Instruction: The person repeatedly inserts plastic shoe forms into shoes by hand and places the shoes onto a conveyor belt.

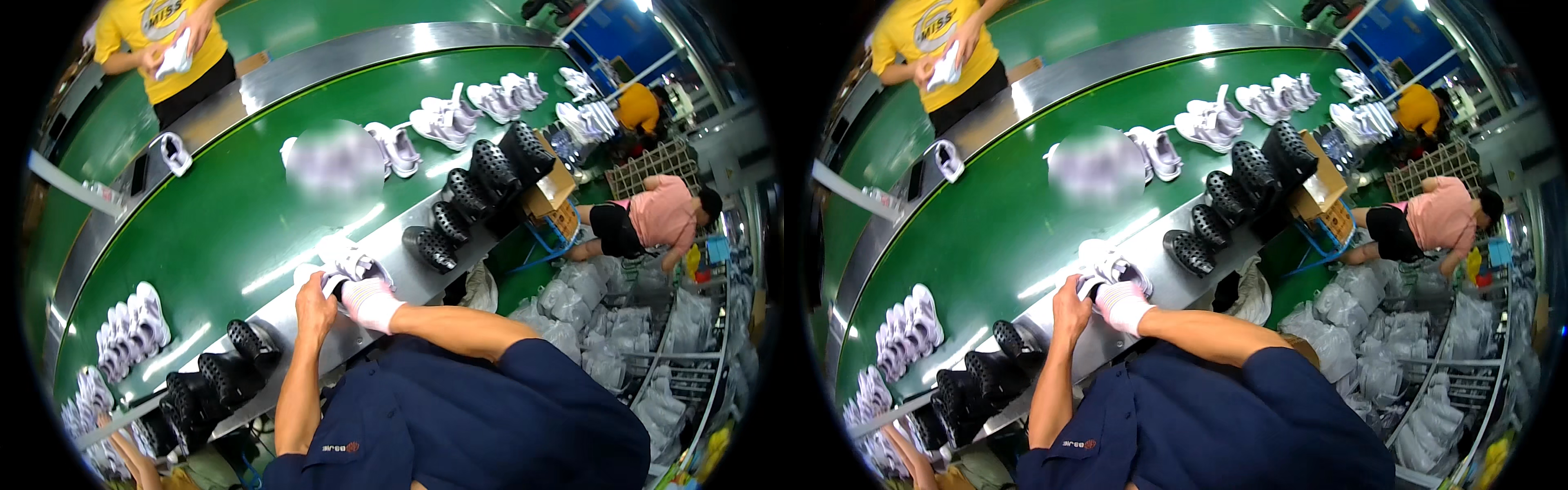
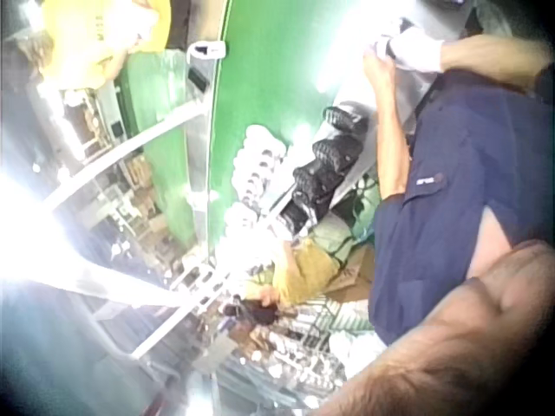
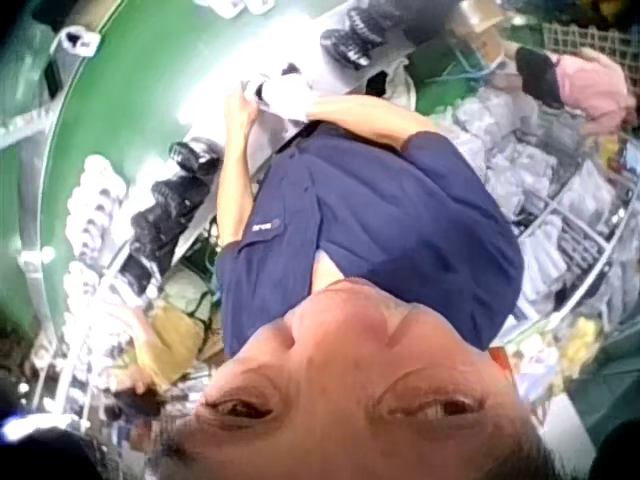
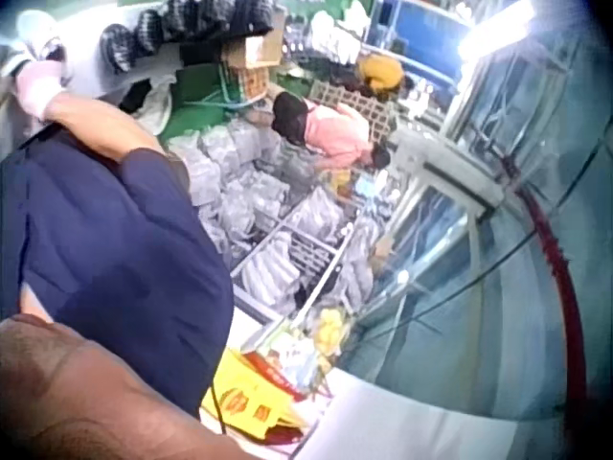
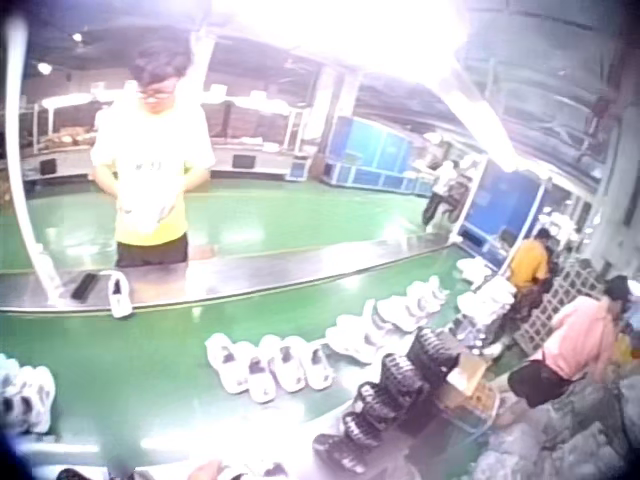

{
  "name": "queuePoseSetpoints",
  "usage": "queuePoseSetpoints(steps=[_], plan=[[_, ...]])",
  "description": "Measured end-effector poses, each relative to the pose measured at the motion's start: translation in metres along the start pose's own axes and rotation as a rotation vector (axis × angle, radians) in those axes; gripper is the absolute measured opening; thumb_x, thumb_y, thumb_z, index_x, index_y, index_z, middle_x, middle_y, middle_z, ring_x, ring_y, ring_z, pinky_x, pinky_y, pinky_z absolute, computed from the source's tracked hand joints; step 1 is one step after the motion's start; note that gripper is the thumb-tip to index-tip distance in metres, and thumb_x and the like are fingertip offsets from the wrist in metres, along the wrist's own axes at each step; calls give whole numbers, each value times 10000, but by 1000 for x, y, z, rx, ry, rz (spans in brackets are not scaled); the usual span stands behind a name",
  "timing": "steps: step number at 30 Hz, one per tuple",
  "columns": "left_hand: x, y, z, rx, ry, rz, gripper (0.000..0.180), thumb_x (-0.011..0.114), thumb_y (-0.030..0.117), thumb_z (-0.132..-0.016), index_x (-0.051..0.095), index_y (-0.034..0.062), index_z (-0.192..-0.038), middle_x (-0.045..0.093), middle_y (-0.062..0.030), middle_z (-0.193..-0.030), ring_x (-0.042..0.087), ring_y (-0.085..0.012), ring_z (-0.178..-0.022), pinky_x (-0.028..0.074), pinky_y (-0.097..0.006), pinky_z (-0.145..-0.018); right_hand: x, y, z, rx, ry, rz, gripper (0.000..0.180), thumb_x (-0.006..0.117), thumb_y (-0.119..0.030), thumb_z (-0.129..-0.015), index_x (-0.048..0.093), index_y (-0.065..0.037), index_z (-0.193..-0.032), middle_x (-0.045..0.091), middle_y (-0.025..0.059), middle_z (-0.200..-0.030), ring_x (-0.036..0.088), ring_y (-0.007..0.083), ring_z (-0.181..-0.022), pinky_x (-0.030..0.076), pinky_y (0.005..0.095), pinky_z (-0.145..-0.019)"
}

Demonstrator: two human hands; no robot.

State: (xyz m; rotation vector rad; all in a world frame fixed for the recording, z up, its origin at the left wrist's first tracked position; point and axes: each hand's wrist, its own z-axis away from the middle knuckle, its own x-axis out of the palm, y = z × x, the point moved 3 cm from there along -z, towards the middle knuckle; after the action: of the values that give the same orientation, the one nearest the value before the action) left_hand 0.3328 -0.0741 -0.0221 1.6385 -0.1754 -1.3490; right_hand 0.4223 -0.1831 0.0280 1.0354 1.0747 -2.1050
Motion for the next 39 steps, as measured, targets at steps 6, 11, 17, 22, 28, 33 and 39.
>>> queuePoseSetpoints(steps=[6, 11, 17, 22, 28, 33, 39], plan=[[-6, -25, 10, 18, 56, 144, 488, 594, -83, -748, 615, -1, -1229, 719, -267, -1092, 703, -410, -1063, 538, -424, -951, 55, -14, -10, -9, 125, -12, 259, 527, -67, -924, 598, 32, -1153, 729, 229, -940, 725, 404, -806, 579, 506, -704], [-11, -32, 6, -22, -64, 110, 436, 680, 117, -855, 646, -2, -1272, 704, -249, -1179, 675, -397, -1116, 519, -446, -992, 107, 4, -28, -222, 230, 85, 363, 491, -201, -998, 571, -40, -1314, 673, 189, -1212, 657, 325, -1075, 522, 433, -936], [-86, 11, 39, -87, 10, 153, 573, 748, 160, -860, 568, 29, -1387, 676, -220, -1218, 648, -338, -1096, 508, -413, -962, 49, -28, 1, -186, 325, -254, 267, 646, -231, -912, 673, -62, -1115, 700, 196, -1032, 685, 375, -965, 559, 467, -824], [-36, -37, 68, -345, 115, 142, 851, 775, 176, -774, 397, 58, -1528, 694, -245, -1018, 682, -400, -949, 536, -475, -867, 60, -30, 3, 174, 288, -139, 366, 706, -234, -873, 645, 4, -1144, 705, 238, -1005, 693, 426, -943, 561, 495, -842], [-32, -43, 65, -510, 140, 10, 756, 731, 170, -800, 428, 89, -1488, 719, -211, -811, 718, -418, -823, 553, -499, -814, 64, -41, -20, 214, 134, -130, 299, 672, -310, -919, 702, -18, -972, 721, 242, -837, 707, 433, -850, 553, 513, -796], [-20, -49, 63, -508, 193, -93, 678, 714, 168, -801, 471, 113, -1431, 724, -215, -829, 715, -433, -833, 544, -517, -808, 68, -42, -20, 281, 162, -128, 310, 631, -299, -932, 687, -7, -1021, 715, 264, -881, 704, 433, -889, 545, 516, -807], [-42, -10, 115, -331, 337, -143, 613, 745, 135, -838, 512, 75, -1402, 654, -245, -1077, 614, -421, -1099, 509, -497, -915, 0, -23, 38, 157, 326, -305, 336, 713, -222, -888, 655, 5, -1129, 699, 255, -1006, 678, 432, -946, 532, 493, -869]])
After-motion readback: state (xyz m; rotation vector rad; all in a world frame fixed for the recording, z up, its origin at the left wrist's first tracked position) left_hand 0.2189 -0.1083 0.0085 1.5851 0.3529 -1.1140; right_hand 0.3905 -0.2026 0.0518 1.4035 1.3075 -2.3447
